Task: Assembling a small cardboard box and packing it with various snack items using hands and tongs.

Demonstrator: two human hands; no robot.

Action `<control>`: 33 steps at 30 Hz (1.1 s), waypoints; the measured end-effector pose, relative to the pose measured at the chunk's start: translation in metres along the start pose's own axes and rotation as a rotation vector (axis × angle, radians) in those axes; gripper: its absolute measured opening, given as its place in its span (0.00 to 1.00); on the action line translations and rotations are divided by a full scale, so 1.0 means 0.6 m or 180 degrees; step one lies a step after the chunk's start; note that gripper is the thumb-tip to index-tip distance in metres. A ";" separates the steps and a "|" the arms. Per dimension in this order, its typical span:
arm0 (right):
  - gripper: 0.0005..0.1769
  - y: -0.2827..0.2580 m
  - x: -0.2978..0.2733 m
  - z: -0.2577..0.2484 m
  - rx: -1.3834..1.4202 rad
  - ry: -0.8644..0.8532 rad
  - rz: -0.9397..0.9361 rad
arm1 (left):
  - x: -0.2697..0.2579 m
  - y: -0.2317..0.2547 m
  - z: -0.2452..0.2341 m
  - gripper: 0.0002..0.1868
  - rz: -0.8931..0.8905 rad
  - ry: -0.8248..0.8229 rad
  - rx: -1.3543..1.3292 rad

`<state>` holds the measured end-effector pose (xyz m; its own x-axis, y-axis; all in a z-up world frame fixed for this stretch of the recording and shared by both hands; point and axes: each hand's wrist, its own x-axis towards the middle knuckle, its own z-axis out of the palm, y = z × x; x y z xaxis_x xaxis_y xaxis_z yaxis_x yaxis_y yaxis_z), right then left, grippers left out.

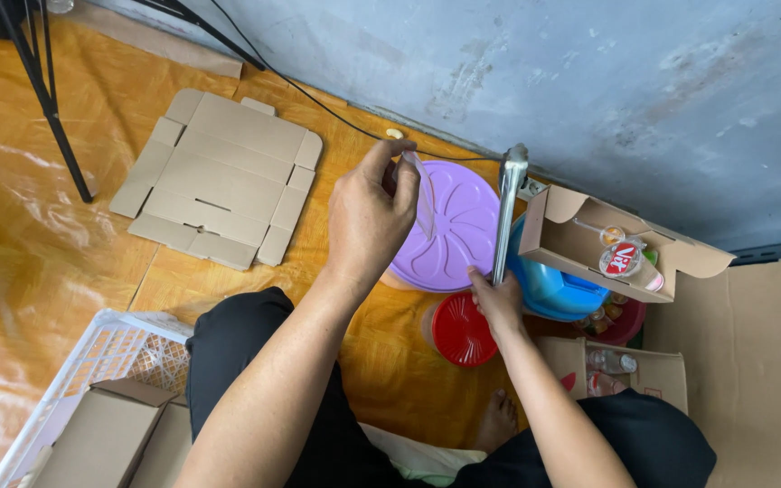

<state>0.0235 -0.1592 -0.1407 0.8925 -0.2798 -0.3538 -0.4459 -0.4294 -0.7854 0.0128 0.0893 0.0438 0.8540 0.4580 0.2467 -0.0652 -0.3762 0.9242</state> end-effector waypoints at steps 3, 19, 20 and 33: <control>0.17 -0.011 -0.019 0.000 0.0429 -0.0045 0.0039 | -0.003 -0.002 0.001 0.10 0.0000 0.0016 -0.0029; 0.22 -0.008 -0.059 0.041 -0.1095 -0.0917 -0.1056 | 0.012 -0.009 -0.018 0.12 0.0109 0.0608 -0.0509; 0.22 -0.004 -0.064 0.045 -0.1085 -0.0896 -0.1065 | 0.017 -0.009 -0.024 0.12 0.0130 0.0602 -0.0520; 0.24 -0.026 -0.123 0.022 -0.1762 -0.1453 -0.0685 | 0.028 -0.022 -0.035 0.11 0.0053 0.0591 -0.0284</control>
<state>-0.0346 -0.1208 -0.1091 0.8496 0.1916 -0.4914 -0.1197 -0.8374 -0.5333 0.0172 0.1188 0.0418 0.7433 0.5960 0.3040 -0.1311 -0.3158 0.9397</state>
